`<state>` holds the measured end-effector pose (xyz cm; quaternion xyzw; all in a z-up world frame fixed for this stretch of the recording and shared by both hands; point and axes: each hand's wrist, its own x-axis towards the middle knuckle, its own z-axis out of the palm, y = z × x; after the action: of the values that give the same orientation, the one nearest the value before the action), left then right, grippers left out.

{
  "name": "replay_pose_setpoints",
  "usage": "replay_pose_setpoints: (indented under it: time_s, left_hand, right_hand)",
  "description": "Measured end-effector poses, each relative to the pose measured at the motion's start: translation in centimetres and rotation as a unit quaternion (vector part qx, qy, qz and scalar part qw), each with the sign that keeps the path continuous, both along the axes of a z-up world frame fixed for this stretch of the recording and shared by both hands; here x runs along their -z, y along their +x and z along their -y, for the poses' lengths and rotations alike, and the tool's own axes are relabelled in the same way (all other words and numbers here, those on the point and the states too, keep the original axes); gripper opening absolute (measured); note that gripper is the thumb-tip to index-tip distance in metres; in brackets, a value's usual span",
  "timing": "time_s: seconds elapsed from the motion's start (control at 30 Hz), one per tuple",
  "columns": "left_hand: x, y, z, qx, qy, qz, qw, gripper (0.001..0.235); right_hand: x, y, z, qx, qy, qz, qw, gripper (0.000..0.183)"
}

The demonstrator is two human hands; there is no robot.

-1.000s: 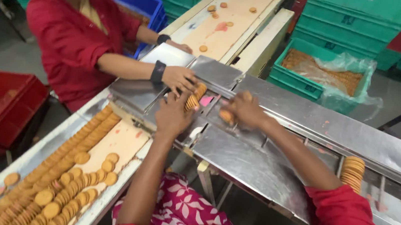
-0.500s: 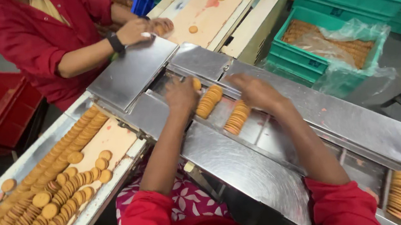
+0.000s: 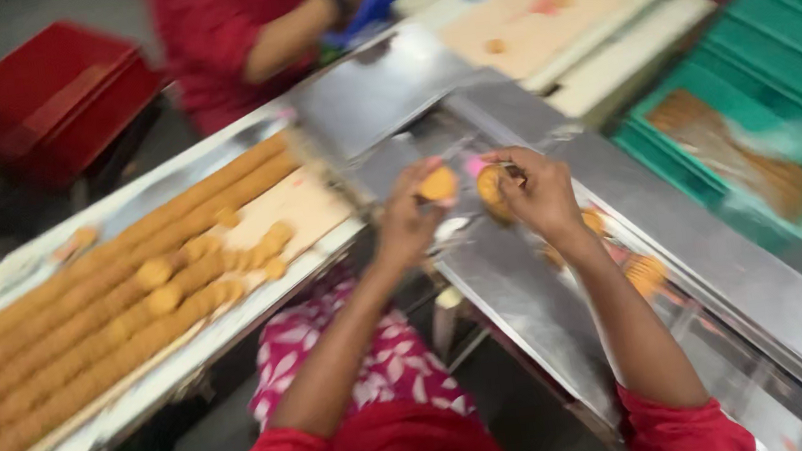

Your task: The person stacks round cookies from a conveyor belt into vertical columns and places them into a green bin. Another worker in red is visible nearby, also handling cookies on a separate belt.

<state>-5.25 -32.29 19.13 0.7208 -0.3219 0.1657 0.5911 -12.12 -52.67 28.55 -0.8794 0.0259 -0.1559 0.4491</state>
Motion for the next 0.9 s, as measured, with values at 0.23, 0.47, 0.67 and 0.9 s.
replay_pose_setpoints:
  time_s: [0.23, 0.47, 0.67, 0.9]
  left_hand:
    - [2.0, -1.6, -11.8, -0.174, -0.025, 0.046, 0.983, 0.061]
    - [9.7, -1.3, -25.1, -0.259, 0.184, -0.042, 0.947, 0.074]
    - [13.5, 2.5, -27.8, -0.281, 0.331, -0.090, 0.896, 0.067]
    - [15.8, 8.8, -23.6, -0.284, 0.421, -0.111, 0.854, 0.067]
  right_hand:
    - [3.5, 6.5, -15.1, -0.282, 0.257, -0.101, 0.919, 0.035]
    - [12.9, 12.5, -24.7, -0.252, -0.139, -0.052, 0.956, 0.027]
    - [21.9, 19.4, -24.1, -0.196, -0.376, -0.012, 0.905, 0.022]
    - [23.2, 22.9, -25.0, -0.261, -0.493, -0.092, 0.825, 0.061]
